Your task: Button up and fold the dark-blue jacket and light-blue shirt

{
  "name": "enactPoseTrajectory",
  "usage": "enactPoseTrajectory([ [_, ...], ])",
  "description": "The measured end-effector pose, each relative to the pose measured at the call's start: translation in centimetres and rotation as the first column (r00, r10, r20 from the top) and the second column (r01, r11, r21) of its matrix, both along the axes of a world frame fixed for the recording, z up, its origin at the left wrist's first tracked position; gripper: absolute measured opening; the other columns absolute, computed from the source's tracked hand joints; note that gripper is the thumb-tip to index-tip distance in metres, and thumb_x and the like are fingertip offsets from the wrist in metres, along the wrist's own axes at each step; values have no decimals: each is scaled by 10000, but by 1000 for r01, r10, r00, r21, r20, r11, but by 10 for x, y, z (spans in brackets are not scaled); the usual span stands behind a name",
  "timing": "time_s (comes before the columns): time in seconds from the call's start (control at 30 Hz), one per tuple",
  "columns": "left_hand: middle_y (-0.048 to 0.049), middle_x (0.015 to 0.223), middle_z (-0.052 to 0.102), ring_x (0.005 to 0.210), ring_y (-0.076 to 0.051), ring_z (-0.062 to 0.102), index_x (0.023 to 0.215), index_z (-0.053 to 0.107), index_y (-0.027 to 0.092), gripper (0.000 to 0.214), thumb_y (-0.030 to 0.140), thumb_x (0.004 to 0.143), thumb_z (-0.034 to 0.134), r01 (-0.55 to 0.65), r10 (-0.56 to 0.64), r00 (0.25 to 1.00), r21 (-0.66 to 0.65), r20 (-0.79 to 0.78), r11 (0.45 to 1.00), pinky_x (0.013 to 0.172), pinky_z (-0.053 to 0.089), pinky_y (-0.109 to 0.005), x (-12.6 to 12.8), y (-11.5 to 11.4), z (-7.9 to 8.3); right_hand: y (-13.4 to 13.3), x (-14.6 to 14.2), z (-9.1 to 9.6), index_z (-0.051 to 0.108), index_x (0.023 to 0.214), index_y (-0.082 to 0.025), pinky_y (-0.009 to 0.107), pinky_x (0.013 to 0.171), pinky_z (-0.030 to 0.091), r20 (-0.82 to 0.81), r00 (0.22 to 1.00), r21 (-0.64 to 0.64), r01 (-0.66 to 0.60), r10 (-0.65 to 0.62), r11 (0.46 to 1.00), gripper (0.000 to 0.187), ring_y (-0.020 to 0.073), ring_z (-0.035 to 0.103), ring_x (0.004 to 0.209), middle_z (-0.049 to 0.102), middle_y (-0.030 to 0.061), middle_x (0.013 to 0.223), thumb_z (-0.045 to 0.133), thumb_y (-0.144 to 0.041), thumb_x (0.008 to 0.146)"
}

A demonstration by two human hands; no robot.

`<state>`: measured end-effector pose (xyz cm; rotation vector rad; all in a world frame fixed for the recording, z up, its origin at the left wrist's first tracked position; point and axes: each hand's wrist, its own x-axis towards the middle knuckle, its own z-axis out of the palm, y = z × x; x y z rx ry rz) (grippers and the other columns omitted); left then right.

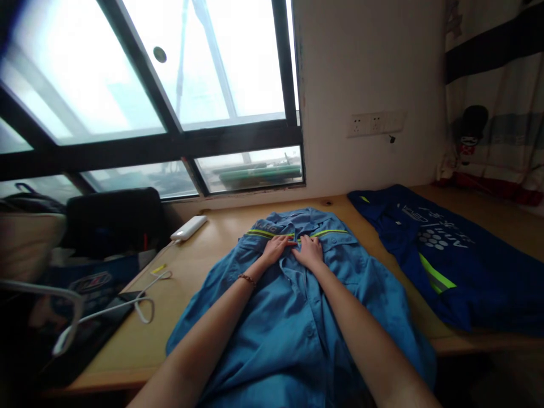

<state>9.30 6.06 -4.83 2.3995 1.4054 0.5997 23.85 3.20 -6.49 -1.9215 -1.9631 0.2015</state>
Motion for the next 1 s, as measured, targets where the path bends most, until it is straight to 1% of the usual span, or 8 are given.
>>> enactPoseTrajectory([
  [0.07, 51, 1215, 500, 1121, -166, 393, 1098, 551, 318, 365, 370, 855, 283, -20, 23, 996, 28, -91, 999, 928, 317, -300, 0, 0, -4, 6, -1, 3, 474, 1179, -187, 362, 856, 307, 21, 999, -17, 27, -26, 1000, 531, 274, 388, 1052, 424, 97, 1228, 463, -483, 738],
  [0.23, -27, 1336, 358, 1174, -223, 319, 1256, 382, 247, 459, 349, 808, 381, -108, 134, 970, 134, -202, 985, 934, 296, -371, 4, -5, -12, 14, -1, 7, 535, 1110, -190, 302, 784, 348, 4, 988, 19, 156, -156, 988, 397, 233, 477, 961, 491, 115, 1089, 408, -379, 785],
  [0.53, -12, 1304, 411, 1186, -204, 314, 1211, 456, 237, 400, 306, 841, 322, -35, 60, 980, 131, -188, 991, 979, 257, -357, 1, -16, -14, 5, -4, 8, 536, 1009, -148, 279, 751, 381, 67, 991, 29, 114, -115, 993, 282, 214, 528, 920, 542, 129, 1020, 440, -295, 788],
  [0.67, -35, 1226, 493, 1143, -182, 383, 1123, 547, 207, 398, 312, 867, 261, -22, 43, 991, 163, -129, 986, 979, 273, -321, -1, -17, -14, 11, 1, 5, 588, 891, -136, 292, 770, 374, -172, 976, -1, 136, -134, 991, 216, 226, 537, 926, 598, 130, 939, 476, -258, 754],
  [0.73, -32, 1229, 491, 1143, -181, 386, 1135, 537, 213, 391, 327, 864, 279, -24, 46, 991, 173, -123, 985, 978, 276, -321, -4, -20, -15, 17, 7, 3, 614, 749, -138, 290, 770, 381, -485, 865, -40, 123, -126, 992, 143, 232, 541, 915, 629, 97, 841, 519, -230, 694],
  [0.8, -28, 1254, 468, 1160, -185, 368, 1165, 507, 218, 393, 348, 859, 297, -22, 46, 991, 183, -129, 983, 982, 267, -327, -8, -25, -17, 23, 14, 2, 608, 660, -139, 279, 732, 408, -722, 684, -68, 72, -99, 995, 117, 222, 565, 850, 639, 60, 738, 546, -238, 653],
  [0.93, -22, 1280, 441, 1176, -182, 349, 1188, 480, 228, 408, 382, 863, 288, -25, 46, 991, 166, -125, 986, 985, 252, -327, -19, -29, -18, 30, 23, 6, 606, 779, -134, 269, 626, 460, -861, 506, -81, -15, -62, 997, 201, 173, 600, 684, 652, 42, 711, 506, -287, 695],
  [1.0, -15, 1236, 485, 1138, -176, 393, 1120, 537, 239, 391, 374, 870, 268, -65, 77, 993, 130, -90, 989, 955, 285, -311, -21, -23, -16, 31, 24, 9, 592, 840, -140, 272, 614, 474, -937, 344, -87, -84, -53, 993, 203, 164, 607, 661, 658, 41, 726, 502, -260, 702],
])
